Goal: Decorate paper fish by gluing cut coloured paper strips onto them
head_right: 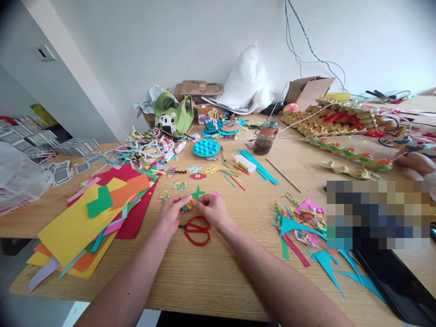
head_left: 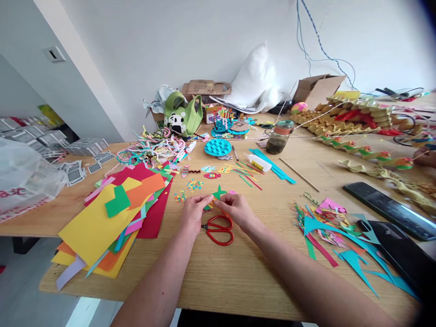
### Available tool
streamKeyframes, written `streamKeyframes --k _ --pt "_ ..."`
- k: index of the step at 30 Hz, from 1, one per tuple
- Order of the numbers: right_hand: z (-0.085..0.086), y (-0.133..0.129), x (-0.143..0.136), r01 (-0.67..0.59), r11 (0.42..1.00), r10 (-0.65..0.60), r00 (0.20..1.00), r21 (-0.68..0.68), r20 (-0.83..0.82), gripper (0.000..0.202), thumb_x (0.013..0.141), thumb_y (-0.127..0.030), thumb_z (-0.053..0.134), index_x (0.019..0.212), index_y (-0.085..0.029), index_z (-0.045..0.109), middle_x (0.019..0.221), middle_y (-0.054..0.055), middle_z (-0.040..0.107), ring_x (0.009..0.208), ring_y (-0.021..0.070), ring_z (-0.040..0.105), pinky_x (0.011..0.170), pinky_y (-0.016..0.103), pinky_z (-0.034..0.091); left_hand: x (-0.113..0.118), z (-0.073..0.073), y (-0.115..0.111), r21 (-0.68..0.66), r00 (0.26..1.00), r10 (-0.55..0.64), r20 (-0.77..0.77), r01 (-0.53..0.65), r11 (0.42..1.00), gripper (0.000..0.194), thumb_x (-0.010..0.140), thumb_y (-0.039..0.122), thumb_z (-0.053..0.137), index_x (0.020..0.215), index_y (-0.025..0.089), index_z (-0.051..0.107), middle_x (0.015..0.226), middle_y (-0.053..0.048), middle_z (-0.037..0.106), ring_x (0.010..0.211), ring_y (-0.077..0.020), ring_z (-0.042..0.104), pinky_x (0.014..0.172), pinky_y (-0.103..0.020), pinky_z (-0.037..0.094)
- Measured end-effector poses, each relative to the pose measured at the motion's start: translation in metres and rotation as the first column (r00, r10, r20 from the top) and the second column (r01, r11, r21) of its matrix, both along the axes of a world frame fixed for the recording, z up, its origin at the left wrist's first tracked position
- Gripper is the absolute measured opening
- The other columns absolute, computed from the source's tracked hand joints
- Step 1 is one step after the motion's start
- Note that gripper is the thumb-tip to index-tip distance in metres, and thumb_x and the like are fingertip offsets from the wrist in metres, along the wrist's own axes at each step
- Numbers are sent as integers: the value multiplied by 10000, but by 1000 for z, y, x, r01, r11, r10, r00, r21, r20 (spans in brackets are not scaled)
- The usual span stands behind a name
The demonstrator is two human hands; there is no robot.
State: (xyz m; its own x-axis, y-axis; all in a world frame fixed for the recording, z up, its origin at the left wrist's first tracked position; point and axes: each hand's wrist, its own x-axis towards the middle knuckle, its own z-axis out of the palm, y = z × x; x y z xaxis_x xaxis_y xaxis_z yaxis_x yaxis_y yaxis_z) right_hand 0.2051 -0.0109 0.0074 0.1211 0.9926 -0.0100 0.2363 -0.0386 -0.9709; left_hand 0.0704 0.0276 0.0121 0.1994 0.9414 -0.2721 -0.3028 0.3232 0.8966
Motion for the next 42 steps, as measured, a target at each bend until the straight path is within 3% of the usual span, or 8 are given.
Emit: streamKeyframes --k 5,11,17,28,32,37,42 --pt "-5 2 2 8 999 -10 999 51 34 444 698 -549 619 520 -202 407 506 -62 324 509 83 277 481 245 202 0 1 -1 -29 1000 -19 24 20 999 351 398 351 897 643 150 745 674 -45 704 621 -134 602 579 -247 486" --pt "5 -1 1 36 999 -32 993 28 -116 483 646 -617 663 548 -192 456 506 -64 357 503 78 278 475 241 216 -1 3 -2 -17 992 -118 42 119 993 348 490 407 876 659 140 730 681 -44 692 594 -136 622 554 -245 490" --pt "11 -2 3 49 998 -54 974 -27 -219 465 695 -607 625 585 -164 534 531 -46 408 532 86 317 500 251 221 -2 0 1 -11 999 -16 38 16 1000 348 418 364 895 604 131 715 636 -45 686 569 -139 626 550 -248 485" --pt "-2 1 2 32 999 -32 993 0 -110 437 652 -584 659 618 -159 566 520 -57 426 511 80 318 492 239 241 0 3 -2 11 997 -66 26 66 998 320 521 417 855 613 138 726 651 -52 692 570 -132 606 554 -247 484" --pt "1 0 1 3 1000 -4 997 -15 -78 443 658 -592 654 622 -158 573 513 -60 407 513 80 311 486 237 233 0 3 -1 27 999 -7 43 6 1000 315 448 365 883 614 145 732 679 -46 694 624 -141 604 574 -257 503" --pt "8 -1 2 56 997 -60 992 -45 -106 466 699 -617 613 611 -163 558 492 -66 368 494 78 287 472 242 213 -1 2 1 21 996 68 58 -70 997 321 424 353 886 619 151 732 682 -47 699 642 -151 610 567 -264 496" --pt "4 1 3 18 1000 -19 994 -11 -107 353 650 -501 662 674 -152 615 559 -35 512 535 96 394 516 244 298 -1 2 1 28 998 41 53 -42 999 324 432 359 888 622 150 729 658 -42 693 631 -149 607 563 -259 493"
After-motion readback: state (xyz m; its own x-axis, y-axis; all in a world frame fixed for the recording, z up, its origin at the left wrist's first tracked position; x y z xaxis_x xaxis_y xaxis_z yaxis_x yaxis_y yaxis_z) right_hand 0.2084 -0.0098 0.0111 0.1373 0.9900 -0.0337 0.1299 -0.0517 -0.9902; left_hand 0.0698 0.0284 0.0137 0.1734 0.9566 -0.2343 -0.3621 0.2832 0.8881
